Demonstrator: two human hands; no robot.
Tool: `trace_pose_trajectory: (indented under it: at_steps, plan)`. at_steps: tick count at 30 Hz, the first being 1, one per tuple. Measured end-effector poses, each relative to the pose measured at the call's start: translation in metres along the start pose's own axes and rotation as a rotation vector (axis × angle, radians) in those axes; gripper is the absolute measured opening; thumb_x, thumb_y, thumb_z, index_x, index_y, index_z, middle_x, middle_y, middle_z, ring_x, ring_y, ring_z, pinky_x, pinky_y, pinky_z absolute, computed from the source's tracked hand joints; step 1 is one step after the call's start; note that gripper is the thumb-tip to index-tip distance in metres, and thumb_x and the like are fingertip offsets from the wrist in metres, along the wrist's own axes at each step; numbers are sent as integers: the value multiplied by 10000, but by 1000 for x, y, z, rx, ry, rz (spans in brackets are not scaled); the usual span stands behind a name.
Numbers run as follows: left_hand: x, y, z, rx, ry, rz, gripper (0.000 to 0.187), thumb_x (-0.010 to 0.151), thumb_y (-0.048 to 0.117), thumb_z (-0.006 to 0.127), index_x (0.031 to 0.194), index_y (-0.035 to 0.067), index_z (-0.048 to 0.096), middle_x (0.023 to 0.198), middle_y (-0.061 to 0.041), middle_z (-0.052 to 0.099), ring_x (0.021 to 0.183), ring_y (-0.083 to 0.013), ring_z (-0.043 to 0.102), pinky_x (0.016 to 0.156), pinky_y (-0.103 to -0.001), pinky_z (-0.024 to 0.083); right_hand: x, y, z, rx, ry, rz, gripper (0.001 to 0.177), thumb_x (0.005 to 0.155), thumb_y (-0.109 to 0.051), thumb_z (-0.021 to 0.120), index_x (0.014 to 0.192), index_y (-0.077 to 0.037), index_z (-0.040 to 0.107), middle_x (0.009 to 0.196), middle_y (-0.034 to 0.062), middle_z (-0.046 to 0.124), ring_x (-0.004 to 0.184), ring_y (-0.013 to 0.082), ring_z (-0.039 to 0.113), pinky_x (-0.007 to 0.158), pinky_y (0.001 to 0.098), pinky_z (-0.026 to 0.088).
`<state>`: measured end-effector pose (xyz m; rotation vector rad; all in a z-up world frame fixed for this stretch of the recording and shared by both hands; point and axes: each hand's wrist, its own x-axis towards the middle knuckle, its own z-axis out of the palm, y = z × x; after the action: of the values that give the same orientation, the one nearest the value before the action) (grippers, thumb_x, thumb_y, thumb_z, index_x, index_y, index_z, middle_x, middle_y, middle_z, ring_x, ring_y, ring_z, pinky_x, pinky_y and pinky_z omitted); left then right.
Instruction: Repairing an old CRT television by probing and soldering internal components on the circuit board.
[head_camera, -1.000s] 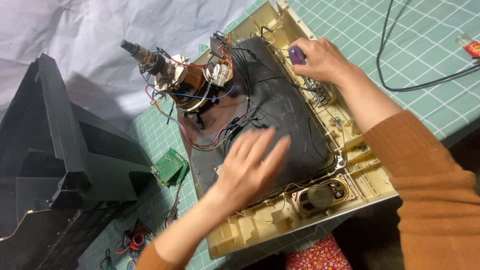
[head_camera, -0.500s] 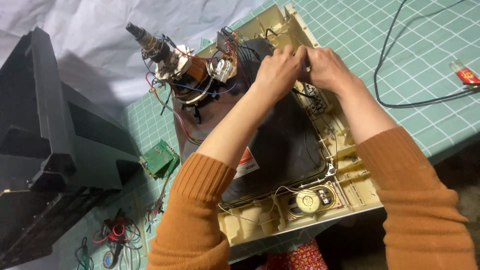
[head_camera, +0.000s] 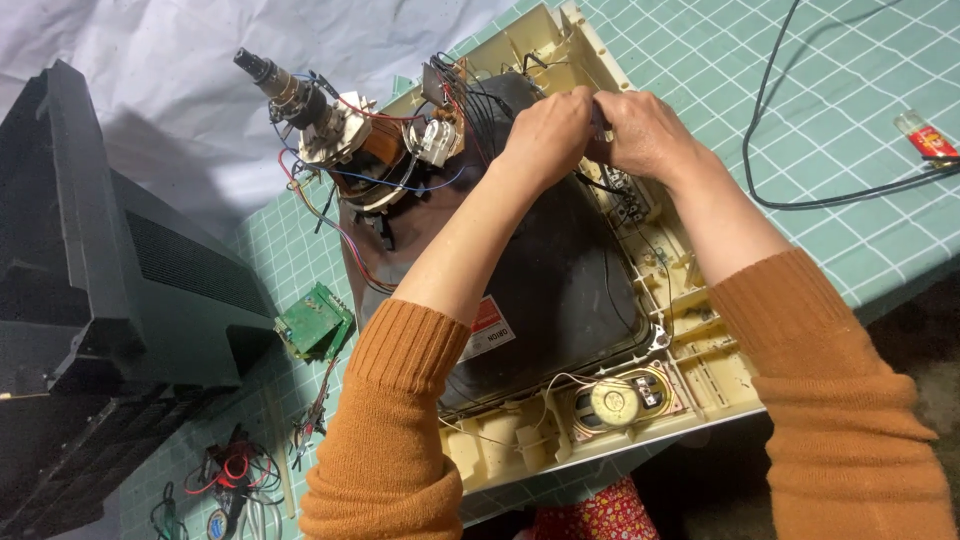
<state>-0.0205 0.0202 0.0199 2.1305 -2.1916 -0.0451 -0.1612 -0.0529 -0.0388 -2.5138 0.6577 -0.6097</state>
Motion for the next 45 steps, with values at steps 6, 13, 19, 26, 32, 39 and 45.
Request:
trace_pose_trajectory:
  at_steps: [6,13,19,26,32,39,45]
  plan:
    - [3,3,-5,223,-31,-132,511,1024,552,565,1019,44,622,822,-52,707,704,-274,735,570,-460,619,-1,-6,-2,0,-34,4,318,754,235,511,989,39,597,968,184,695,943,357,696,856,440,613]
    - [-2,8,-17,-42,-20,-63,200,980,260,502,1051,73,500,872,-137,672,742,-379,681,603,-532,552,-2,-3,-3,-174,19,19,171,772,46,632,843,-82,544,676,54,553,743,272,586,928,466,402]
    - [6,-1,-4,52,24,-19,115,997,117,506,1014,22,568,855,-140,676,716,-343,693,573,-493,573,-3,0,-2,-178,76,-17,144,869,44,625,882,-80,552,680,38,543,685,273,593,900,483,431]
    - [1,11,-19,44,12,-178,363,963,415,516,1021,62,575,888,-134,720,775,-380,722,645,-520,561,-2,5,1,-159,28,45,282,746,102,575,956,-85,594,776,53,602,798,270,599,896,446,378]
    - [3,5,-11,-24,49,-47,186,942,199,578,1026,34,574,928,-147,704,786,-364,698,636,-519,567,-3,-6,-7,-135,0,61,125,932,-141,714,929,-98,597,758,42,602,775,268,610,939,478,383]
    - [4,8,-14,146,2,-136,502,988,574,623,1078,82,576,910,-101,721,821,-317,725,695,-495,592,-1,-7,-5,-180,-64,122,336,756,167,566,1009,-45,627,764,66,615,811,284,642,969,458,388]
    - [5,-2,-5,-1,37,27,73,1016,70,572,1016,-2,582,797,-86,688,641,-247,693,523,-406,613,-2,-9,-8,-185,-72,120,214,829,83,660,960,-79,613,731,49,571,768,264,603,966,453,379]
